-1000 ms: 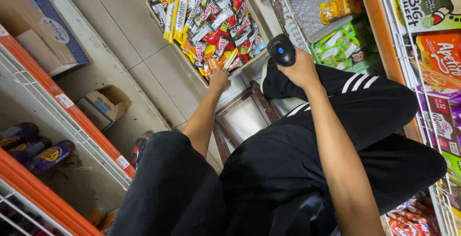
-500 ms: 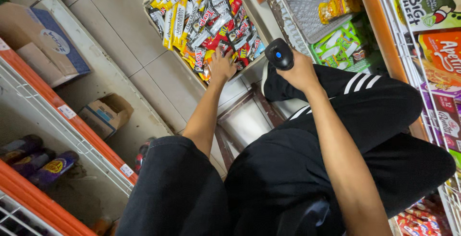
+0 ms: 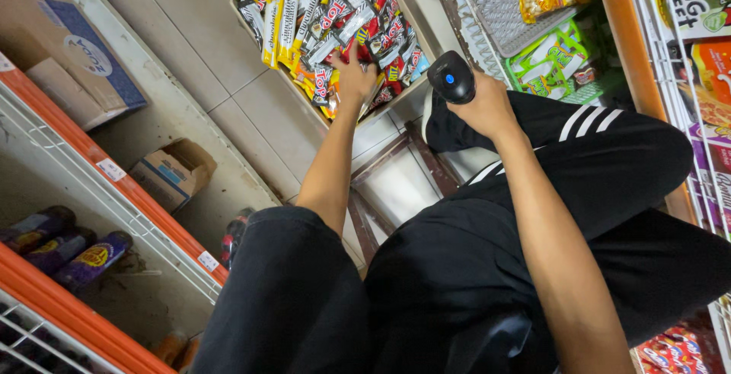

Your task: The person scans several packaged food items using a handheld barcode scanner, picking them from a shelf and a box on the floor.

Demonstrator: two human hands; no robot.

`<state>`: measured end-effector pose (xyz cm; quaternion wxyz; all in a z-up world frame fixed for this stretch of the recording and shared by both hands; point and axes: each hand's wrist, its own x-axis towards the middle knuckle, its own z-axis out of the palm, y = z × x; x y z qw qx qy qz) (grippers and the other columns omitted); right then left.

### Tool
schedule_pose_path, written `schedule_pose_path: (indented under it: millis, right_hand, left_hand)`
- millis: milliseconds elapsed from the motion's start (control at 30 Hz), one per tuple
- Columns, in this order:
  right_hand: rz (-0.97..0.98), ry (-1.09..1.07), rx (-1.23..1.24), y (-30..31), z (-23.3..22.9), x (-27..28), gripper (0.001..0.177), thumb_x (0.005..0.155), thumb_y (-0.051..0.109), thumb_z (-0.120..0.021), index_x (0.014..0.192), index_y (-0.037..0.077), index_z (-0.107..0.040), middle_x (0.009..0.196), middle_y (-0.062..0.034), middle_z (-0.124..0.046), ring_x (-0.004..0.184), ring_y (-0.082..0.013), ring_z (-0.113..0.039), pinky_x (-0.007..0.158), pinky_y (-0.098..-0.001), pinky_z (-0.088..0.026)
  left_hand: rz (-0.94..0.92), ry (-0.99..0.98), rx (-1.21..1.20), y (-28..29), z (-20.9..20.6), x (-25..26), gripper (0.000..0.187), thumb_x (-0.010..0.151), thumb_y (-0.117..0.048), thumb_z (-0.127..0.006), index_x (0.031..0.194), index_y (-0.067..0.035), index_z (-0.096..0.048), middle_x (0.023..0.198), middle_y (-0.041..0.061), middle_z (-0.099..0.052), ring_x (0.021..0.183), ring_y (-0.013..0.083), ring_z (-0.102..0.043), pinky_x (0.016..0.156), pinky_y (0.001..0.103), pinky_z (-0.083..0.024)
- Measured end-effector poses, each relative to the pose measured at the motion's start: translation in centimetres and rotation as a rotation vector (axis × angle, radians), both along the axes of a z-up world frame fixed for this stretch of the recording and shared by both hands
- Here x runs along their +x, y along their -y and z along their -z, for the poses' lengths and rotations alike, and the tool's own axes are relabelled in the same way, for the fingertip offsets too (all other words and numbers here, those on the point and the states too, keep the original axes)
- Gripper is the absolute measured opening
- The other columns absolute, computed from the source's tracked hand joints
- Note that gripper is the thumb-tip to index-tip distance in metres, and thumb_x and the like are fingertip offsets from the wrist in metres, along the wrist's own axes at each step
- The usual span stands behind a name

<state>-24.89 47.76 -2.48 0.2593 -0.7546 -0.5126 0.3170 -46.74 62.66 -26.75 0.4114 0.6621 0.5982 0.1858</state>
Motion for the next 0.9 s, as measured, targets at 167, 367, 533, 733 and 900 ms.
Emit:
schedule_pose_path:
  millis: [167,367,533,733,900]
  right_hand:
    - [0.023,-0.010,-0.038,-0.2,-0.2,-0.2,0.040,0.075,0.015,-0.082,0.111,0.005,-0.070,0.100,-0.0196,-0.074,0.099,-0.0364,-0.072,0.086,-0.0431,-0.056]
    - [0.025,-0.014,-0.044,0.2,-0.1,0.0,0.037,0.077,0.015,-0.081,0.110,0.004,-0.070,0.099,-0.0196,-0.074,0.098,-0.0363,-0.073,0.086,-0.0424,-0.056]
    - [0.040,-0.036,-0.019,0.8,-0.1,0.4,0.041,0.073,0.013,-0.082,0.110,0.003,-0.070,0.100,-0.0193,-0.074,0.097,-0.0354,-0.073,0.085,-0.0418,-0.056]
    - [0.056,-0.030,0.001,0.5,-0.3,0.1,0.037,0.074,0.013,-0.083,0.106,0.002,-0.070,0.096,-0.0196,-0.074,0.092,-0.0363,-0.073,0.081,-0.0425,-0.055]
    - [0.051,-0.049,-0.018,0.2,-0.2,-0.1,0.031,0.077,0.013,-0.081,0.104,0.002,-0.070,0.094,-0.0197,-0.073,0.094,-0.0364,-0.073,0.081,-0.0421,-0.056]
  left_hand:
    - [0.031,-0.180,-0.238,-1.9,-0.3,1.0,0.047,0.083,-0.028,-0.067,0.130,-0.020,-0.064,0.156,0.033,-0.017,0.114,0.0517,-0.061,0.109,0.046,-0.047]
    - [0.128,-0.318,0.000,-0.6,0.4,0.4,0.047,0.076,-0.014,-0.074,0.122,-0.017,-0.064,0.154,0.031,-0.020,0.115,0.0592,-0.055,0.095,0.051,-0.052]
    - [0.126,-0.245,0.118,3.8,3.0,-1.4,0.059,0.082,-0.006,-0.070,0.136,-0.003,-0.045,0.151,0.041,-0.027,0.111,0.0572,-0.056,0.095,0.057,-0.049]
    - [0.064,-0.403,0.063,6.0,2.5,-1.1,0.054,0.090,-0.002,-0.057,0.143,-0.008,-0.044,0.131,0.028,-0.050,0.112,0.0484,-0.056,0.093,0.058,-0.045]
    - [0.033,-0.389,0.090,5.7,3.7,-1.1,0.057,0.092,-0.003,-0.054,0.147,-0.007,-0.039,0.129,0.026,-0.051,0.116,0.0465,-0.056,0.095,0.058,-0.045]
